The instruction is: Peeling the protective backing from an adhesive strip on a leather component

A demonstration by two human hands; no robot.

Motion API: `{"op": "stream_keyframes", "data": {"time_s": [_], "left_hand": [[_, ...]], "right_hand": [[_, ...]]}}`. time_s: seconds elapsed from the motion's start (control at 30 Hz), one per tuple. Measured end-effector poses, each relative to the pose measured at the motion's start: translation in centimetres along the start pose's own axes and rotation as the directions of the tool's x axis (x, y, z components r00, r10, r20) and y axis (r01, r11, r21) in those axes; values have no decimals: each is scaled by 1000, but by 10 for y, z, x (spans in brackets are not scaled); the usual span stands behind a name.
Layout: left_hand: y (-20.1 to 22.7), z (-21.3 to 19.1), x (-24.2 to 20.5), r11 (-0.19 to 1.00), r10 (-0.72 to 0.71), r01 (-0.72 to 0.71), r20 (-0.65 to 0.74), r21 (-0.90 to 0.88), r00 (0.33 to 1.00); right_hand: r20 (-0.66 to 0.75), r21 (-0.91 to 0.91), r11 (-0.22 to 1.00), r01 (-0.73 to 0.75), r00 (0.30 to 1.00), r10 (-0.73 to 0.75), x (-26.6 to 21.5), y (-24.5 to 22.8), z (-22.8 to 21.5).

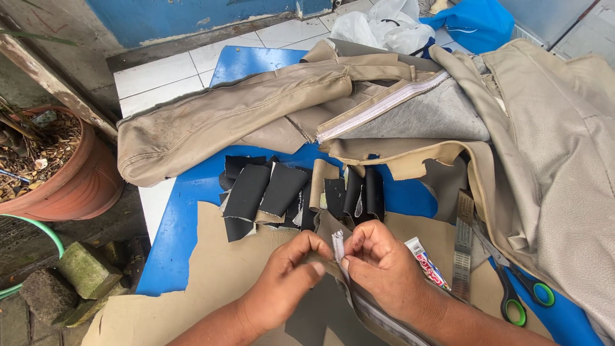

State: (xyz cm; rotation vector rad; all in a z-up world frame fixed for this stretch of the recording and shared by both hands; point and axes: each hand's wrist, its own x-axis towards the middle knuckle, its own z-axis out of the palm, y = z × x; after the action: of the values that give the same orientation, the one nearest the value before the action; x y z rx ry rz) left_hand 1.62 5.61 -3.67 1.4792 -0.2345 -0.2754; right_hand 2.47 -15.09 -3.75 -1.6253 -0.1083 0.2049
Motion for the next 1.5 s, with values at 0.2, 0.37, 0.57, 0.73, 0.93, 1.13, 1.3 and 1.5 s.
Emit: {"op": "stream_keyframes", "data": {"time_s": [0.2, 0.37, 0.57, 0.73, 0.93, 1.13, 1.3, 1.5], "left_hand": [[11, 11, -2, 829, 331, -220, -134, 515, 934], [16, 7, -1, 845, 262, -170, -115, 508, 958], [8, 5, 1, 872, 167, -107, -84, 477, 982], [9, 3, 3, 918, 169, -145, -33, 370, 985], [8, 7, -1, 957, 213, -198, -50, 210, 976], [15, 10, -3, 953, 238, -222, -55, 207, 970], [16, 11, -3, 921, 292, -262, -65, 290, 954], [13, 11, -2, 920, 274, -241, -66, 310, 959]], "right_hand": [[-19, -72, 989, 126, 992, -127, -4, 8, 1], [-26, -142, 969, 204, 977, -210, -6, 2, 6], [-20, -212, 943, 256, 964, -266, -8, -2, 9], [31, -216, 890, 402, 914, -405, -6, -16, 10], [105, -395, 769, 503, 856, -506, -7, -29, 9], [111, -404, 727, 555, 819, -563, -4, -32, 8], [96, -370, 745, 555, 820, -564, -1, -31, 7], [19, -356, 918, 175, 983, -181, -1, -16, -2]]}}
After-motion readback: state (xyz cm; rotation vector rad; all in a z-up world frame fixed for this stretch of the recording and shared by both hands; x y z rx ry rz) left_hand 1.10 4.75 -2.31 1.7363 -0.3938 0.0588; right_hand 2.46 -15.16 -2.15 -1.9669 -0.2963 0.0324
